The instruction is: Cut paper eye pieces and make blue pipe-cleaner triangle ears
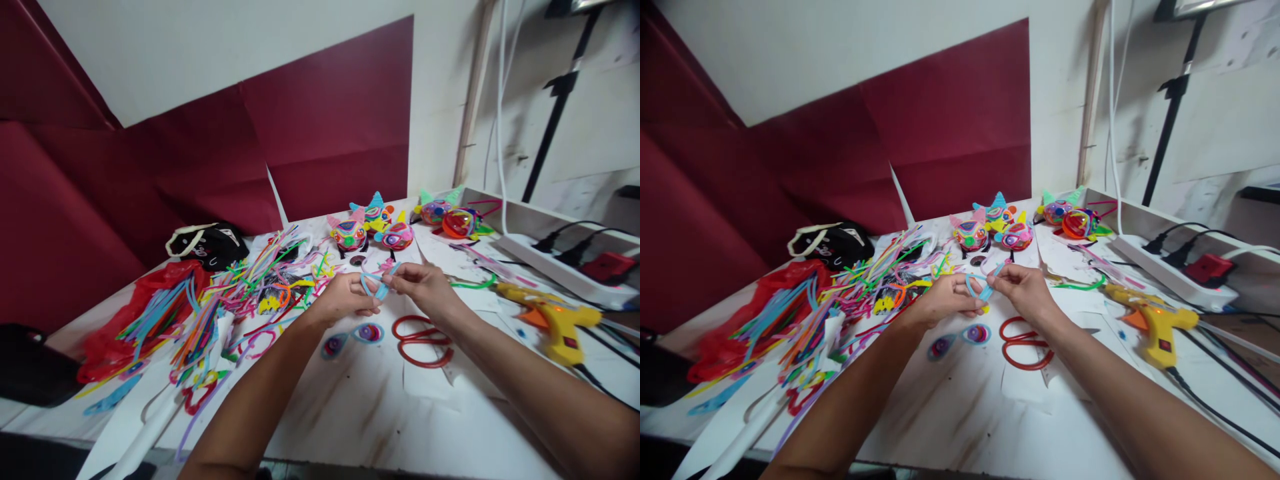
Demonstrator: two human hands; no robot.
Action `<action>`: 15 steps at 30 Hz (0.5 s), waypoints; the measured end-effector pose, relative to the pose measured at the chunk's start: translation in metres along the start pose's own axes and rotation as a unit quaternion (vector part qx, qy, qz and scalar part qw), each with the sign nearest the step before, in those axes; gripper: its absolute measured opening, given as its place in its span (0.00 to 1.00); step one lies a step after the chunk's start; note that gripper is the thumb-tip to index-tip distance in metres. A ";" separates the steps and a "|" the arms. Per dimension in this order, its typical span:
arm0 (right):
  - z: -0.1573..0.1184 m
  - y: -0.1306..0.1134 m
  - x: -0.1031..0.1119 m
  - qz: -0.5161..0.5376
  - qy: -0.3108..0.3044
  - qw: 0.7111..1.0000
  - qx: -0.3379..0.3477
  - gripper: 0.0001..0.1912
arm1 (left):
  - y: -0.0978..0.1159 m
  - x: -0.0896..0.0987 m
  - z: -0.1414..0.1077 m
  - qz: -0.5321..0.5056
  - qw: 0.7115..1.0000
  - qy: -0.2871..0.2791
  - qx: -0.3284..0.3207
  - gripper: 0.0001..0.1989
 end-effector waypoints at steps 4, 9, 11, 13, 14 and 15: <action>0.000 0.005 0.002 0.022 0.013 1.000 -0.012 0.19 | 0.001 0.001 0.000 -0.004 1.000 0.003 -0.007 0.15; -0.001 0.008 0.002 0.053 0.024 0.998 -0.022 0.18 | 0.000 0.001 0.001 -0.009 1.000 0.003 -0.015 0.15; -0.001 0.010 0.002 0.064 0.028 0.997 -0.025 0.18 | 0.001 0.002 0.001 -0.007 1.000 0.004 -0.018 0.15; -0.001 0.012 0.002 0.077 0.028 0.996 -0.029 0.18 | 0.001 0.001 0.001 -0.003 1.000 0.002 -0.021 0.15; -0.001 0.013 0.001 0.083 0.028 0.996 -0.031 0.18 | 0.002 0.001 0.001 0.000 1.000 0.002 -0.022 0.15; -0.001 0.013 0.001 0.091 0.026 0.995 -0.031 0.18 | 0.002 0.002 0.000 0.004 1.000 0.004 -0.024 0.15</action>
Point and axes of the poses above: each hand's wrist, its own z-axis towards the middle knuckle, its own x-axis out of the back of the hand, y = z × x, the point moved 9 cm from there along z, towards the middle knuckle, and after that the axes turned 8 degrees about -y, right-handed, at the moved point
